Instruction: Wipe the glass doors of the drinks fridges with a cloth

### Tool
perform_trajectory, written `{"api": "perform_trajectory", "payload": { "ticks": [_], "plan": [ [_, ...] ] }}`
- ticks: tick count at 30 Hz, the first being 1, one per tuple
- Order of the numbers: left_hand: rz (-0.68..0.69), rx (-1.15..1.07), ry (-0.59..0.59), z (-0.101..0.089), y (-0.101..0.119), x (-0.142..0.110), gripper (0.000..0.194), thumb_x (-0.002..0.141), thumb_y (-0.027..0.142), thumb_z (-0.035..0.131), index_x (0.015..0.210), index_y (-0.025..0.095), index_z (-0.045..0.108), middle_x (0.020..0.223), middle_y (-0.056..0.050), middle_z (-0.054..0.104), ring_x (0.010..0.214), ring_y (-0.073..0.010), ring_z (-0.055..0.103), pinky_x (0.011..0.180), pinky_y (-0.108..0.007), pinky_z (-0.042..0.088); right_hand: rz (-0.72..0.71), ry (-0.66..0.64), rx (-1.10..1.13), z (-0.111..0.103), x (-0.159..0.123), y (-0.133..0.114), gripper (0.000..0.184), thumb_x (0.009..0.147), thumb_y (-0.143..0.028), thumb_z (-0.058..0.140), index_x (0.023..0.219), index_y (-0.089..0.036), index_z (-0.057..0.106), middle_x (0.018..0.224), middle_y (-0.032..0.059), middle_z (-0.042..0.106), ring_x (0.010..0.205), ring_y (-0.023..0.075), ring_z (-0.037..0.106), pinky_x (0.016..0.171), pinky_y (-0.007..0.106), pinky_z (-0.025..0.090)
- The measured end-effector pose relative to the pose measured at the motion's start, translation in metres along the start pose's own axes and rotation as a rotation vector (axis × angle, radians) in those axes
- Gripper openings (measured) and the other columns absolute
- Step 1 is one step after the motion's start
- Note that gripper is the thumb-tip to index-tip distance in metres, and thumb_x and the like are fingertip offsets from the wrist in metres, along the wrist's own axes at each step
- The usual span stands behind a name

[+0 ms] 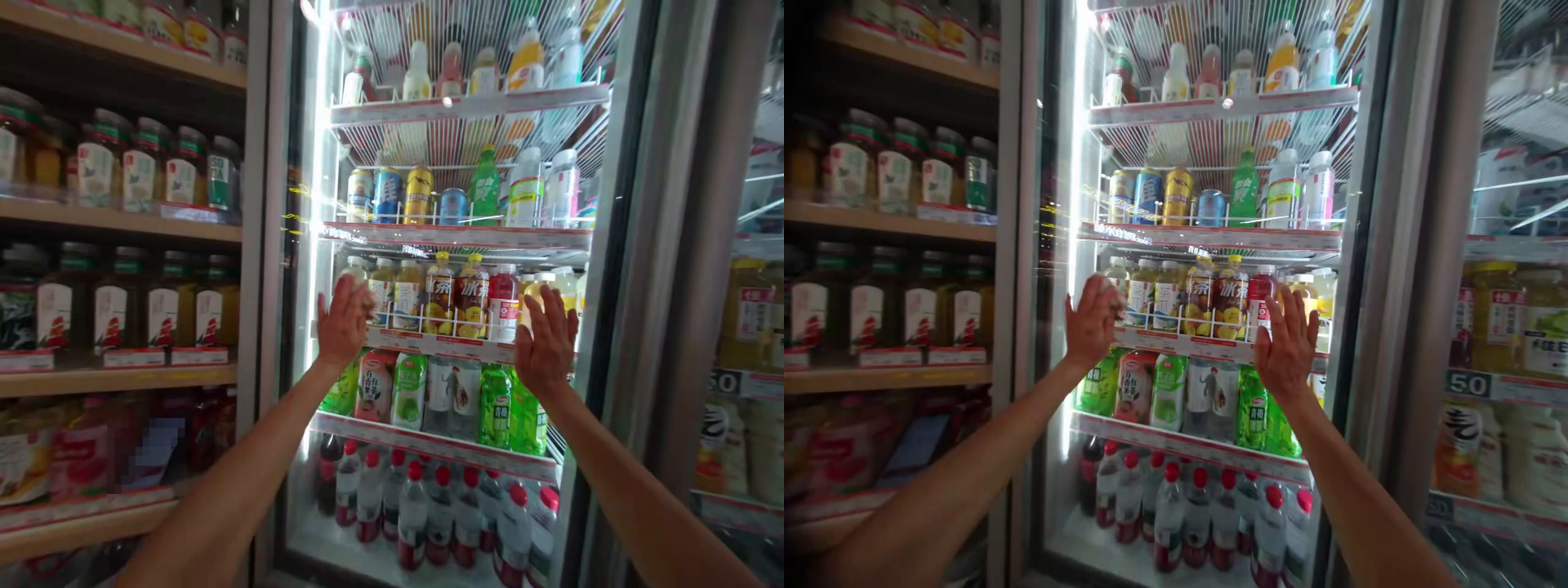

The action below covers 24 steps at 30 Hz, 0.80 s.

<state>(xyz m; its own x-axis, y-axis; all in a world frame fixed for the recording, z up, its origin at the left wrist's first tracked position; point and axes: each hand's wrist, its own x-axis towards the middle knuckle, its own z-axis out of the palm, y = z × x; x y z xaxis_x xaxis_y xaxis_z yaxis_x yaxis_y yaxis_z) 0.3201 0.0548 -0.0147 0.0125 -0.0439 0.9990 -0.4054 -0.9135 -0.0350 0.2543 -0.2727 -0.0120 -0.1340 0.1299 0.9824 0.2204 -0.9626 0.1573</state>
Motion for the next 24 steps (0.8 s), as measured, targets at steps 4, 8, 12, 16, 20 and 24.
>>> {"api": "perform_trajectory", "payload": {
  "ticks": [4, 8, 12, 16, 20, 24],
  "plan": [
    [-0.240, 0.052, 0.131, -0.002, -0.005, 0.009, 0.044, 0.091, 0.024, 0.033, 0.131, 0.009, 0.038, 0.144, -0.024, 0.029, 0.135, -0.0344, 0.026, 0.101, -0.066, 0.024, -0.009, 0.014, -0.014, 0.001, 0.001, -0.001, 0.049, 0.088, -0.026, 0.039, 0.137, -0.023, 0.036, 0.142, 0.0092, 0.040, 0.135, 0.0212, 0.031, 0.110, 0.047, 0.021],
    [0.170, -0.009, -0.025, 0.006, 0.036, -0.001, 0.040, 0.088, 0.025, 0.040, 0.128, 0.020, 0.045, 0.144, -0.011, 0.036, 0.137, -0.0226, 0.026, 0.112, -0.049, 0.019, -0.008, 0.018, 0.008, 0.002, 0.001, 0.000, 0.050, 0.087, -0.026, 0.040, 0.137, -0.024, 0.036, 0.143, 0.0082, 0.039, 0.135, 0.0221, 0.031, 0.110, 0.047, 0.020],
    [0.298, -0.050, -0.032, 0.009, 0.043, -0.006, 0.041, 0.088, 0.024, 0.041, 0.128, 0.024, 0.044, 0.142, -0.009, 0.040, 0.136, -0.0201, 0.029, 0.114, -0.049, 0.013, -0.005, 0.013, 0.022, 0.000, -0.003, 0.002, 0.051, 0.087, -0.025, 0.039, 0.138, -0.024, 0.034, 0.144, 0.0082, 0.037, 0.135, 0.0227, 0.030, 0.110, 0.048, 0.020],
    [-0.189, -0.008, 0.195, 0.009, 0.031, -0.012, 0.047, 0.090, 0.023, 0.033, 0.136, 0.016, 0.033, 0.148, -0.017, 0.025, 0.139, -0.0253, 0.019, 0.111, -0.056, 0.010, -0.043, -0.005, 0.002, -0.001, -0.007, 0.001, 0.052, 0.086, -0.025, 0.041, 0.137, -0.024, 0.035, 0.144, 0.0082, 0.037, 0.135, 0.0224, 0.031, 0.110, 0.047, 0.021],
    [0.212, -0.063, 0.032, 0.014, 0.066, -0.041, 0.043, 0.088, 0.025, 0.040, 0.131, 0.023, 0.041, 0.143, -0.009, 0.038, 0.137, -0.0194, 0.024, 0.114, -0.046, 0.011, -0.055, -0.005, 0.007, 0.000, -0.009, 0.001, 0.051, 0.086, -0.026, 0.041, 0.137, -0.024, 0.036, 0.144, 0.0080, 0.037, 0.135, 0.0228, 0.031, 0.110, 0.048, 0.021],
    [0.270, -0.053, -0.022, 0.009, 0.060, -0.060, 0.039, 0.088, 0.025, 0.042, 0.127, 0.022, 0.047, 0.140, -0.010, 0.043, 0.137, -0.0200, 0.026, 0.114, -0.047, 0.006, -0.042, -0.005, 0.010, -0.001, -0.013, 0.003, 0.050, 0.087, -0.026, 0.040, 0.137, -0.024, 0.036, 0.145, 0.0079, 0.036, 0.135, 0.0231, 0.031, 0.110, 0.048, 0.021]
  ]
}}
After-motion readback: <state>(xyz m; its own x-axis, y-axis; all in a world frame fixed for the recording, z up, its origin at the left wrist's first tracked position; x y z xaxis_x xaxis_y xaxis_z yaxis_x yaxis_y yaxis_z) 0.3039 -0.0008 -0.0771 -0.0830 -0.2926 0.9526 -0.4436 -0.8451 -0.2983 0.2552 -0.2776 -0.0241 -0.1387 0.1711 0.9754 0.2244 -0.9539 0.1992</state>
